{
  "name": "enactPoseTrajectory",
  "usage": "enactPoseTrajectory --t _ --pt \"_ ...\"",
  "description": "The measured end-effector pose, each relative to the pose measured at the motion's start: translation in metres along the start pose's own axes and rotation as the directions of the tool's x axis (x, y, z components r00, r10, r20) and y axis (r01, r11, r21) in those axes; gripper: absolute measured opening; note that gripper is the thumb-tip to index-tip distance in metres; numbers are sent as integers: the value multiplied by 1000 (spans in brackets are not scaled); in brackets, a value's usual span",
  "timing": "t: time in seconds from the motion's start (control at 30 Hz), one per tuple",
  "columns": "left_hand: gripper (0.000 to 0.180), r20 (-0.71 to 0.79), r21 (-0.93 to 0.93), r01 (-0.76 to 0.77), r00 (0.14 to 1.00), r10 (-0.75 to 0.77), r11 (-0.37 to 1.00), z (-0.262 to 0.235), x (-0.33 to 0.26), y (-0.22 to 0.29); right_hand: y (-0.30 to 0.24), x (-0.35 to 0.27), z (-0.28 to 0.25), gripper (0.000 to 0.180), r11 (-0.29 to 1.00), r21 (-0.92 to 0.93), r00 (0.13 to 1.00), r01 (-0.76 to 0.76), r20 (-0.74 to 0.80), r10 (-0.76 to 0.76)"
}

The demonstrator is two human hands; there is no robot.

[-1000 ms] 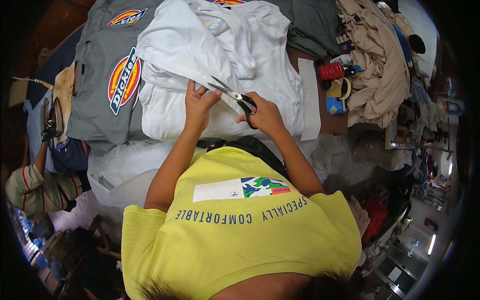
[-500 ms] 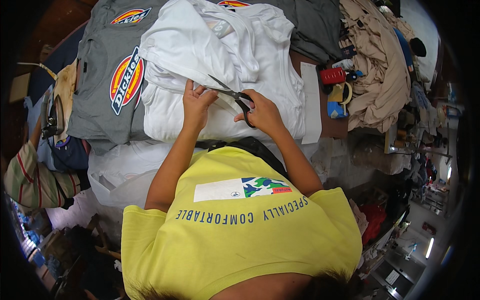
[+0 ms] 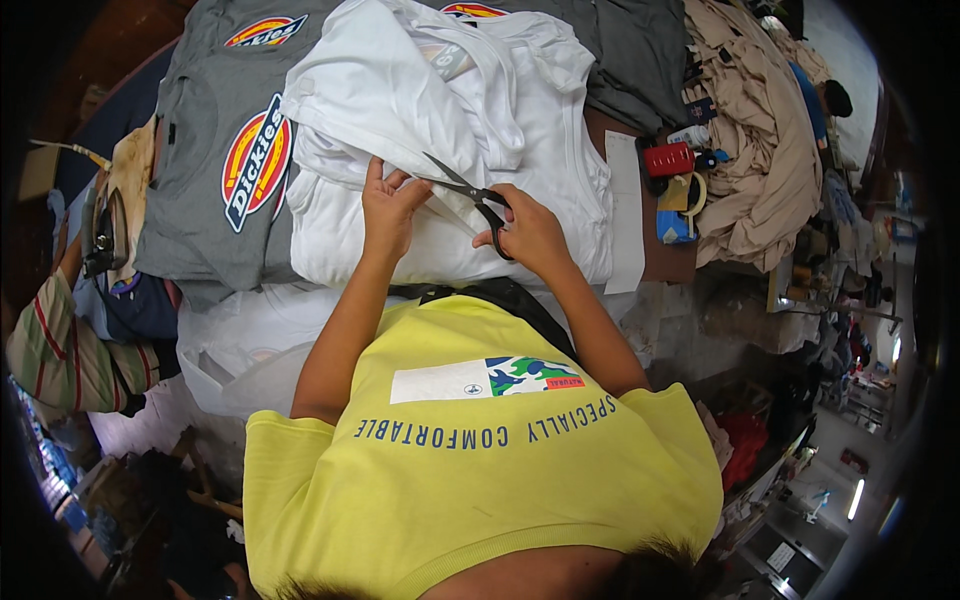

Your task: The person trims threads and removes tags from white t-shirts using shears on a garment workshop table.

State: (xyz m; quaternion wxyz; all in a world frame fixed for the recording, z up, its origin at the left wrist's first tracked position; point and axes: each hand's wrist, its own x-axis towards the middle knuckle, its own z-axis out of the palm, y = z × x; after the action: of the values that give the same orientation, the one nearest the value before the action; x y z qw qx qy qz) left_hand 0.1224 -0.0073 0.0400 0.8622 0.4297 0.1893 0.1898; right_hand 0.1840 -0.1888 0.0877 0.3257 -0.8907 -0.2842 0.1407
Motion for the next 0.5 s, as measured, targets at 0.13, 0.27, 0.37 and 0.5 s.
enactPoseTrajectory --t 0.13,0.27,0.37,0.5 --pt "66 12 13 -21 1000 21 1000 0 0 2 -11 11 -1 69 999 -29 999 -25 34 26" --pt "68 25 12 -22 999 21 1000 1 -1 6 -3 9 3 62 1000 19 1000 -2 27 1" --pt "68 8 -16 21 1000 -21 1000 3 1 12 10 3 12 56 998 58 1000 -11 -8 12" --pt "69 -23 -36 10 1000 -11 999 -6 10 12 4 2 12 55 999 41 999 -31 -19 31"
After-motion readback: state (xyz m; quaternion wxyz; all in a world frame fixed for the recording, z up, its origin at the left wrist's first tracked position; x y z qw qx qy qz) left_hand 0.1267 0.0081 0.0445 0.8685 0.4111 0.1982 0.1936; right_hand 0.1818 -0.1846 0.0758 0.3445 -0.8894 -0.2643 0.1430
